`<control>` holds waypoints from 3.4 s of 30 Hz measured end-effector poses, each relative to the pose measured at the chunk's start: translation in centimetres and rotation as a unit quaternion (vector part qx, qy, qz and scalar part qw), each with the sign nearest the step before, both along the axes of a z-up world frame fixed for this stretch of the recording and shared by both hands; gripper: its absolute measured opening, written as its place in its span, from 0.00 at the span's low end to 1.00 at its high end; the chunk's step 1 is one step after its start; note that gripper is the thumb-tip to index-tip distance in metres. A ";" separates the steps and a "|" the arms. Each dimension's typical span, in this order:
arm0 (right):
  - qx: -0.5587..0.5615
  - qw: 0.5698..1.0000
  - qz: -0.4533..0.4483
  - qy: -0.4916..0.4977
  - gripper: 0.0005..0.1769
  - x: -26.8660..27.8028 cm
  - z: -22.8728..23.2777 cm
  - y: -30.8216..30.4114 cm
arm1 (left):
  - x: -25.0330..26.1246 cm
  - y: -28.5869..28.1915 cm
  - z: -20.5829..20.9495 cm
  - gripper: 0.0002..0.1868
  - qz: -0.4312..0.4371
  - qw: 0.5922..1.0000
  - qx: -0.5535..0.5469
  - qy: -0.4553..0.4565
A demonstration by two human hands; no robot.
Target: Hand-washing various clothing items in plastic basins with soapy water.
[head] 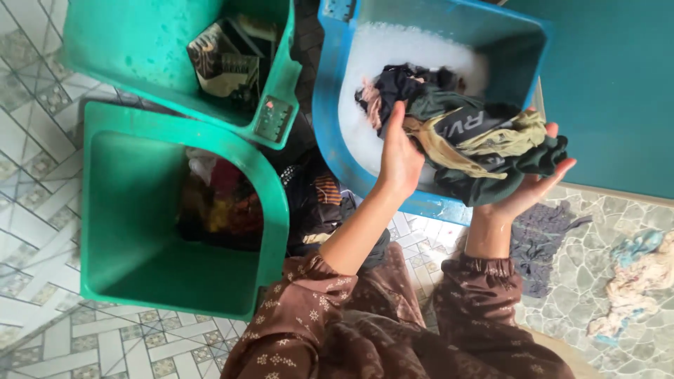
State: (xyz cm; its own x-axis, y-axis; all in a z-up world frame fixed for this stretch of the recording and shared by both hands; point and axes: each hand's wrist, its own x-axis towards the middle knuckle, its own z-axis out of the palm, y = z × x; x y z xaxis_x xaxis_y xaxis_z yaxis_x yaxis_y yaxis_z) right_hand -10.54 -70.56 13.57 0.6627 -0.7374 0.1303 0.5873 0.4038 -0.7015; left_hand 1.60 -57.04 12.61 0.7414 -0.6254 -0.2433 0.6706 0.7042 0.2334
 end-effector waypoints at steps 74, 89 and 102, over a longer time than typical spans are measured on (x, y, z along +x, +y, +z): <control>-0.673 0.349 0.564 0.328 0.11 4.7 -43.6 46.6 | -6.2 60.2 -33.1 0.13 -0.031 0.700 0.682 -0.210; -0.569 0.632 0.460 0.257 0.24 1.5 -6.5 52.0 | -8.1 52.8 -37.3 0.34 -0.018 0.959 0.184 0.216; 0.003 0.952 0.256 0.169 0.32 6.9 -18.9 50.1 | -5.9 47.5 -23.1 0.20 0.041 0.986 -0.026 0.156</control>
State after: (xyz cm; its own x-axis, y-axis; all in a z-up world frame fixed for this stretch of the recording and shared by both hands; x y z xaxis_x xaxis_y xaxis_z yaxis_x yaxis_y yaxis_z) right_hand -3.59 -20.44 -5.33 0.9388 -0.3064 -0.1577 0.0535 0.5815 -0.8118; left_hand -4.30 -9.55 -10.51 0.6843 -0.5835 -0.4373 0.6437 0.7652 -0.0137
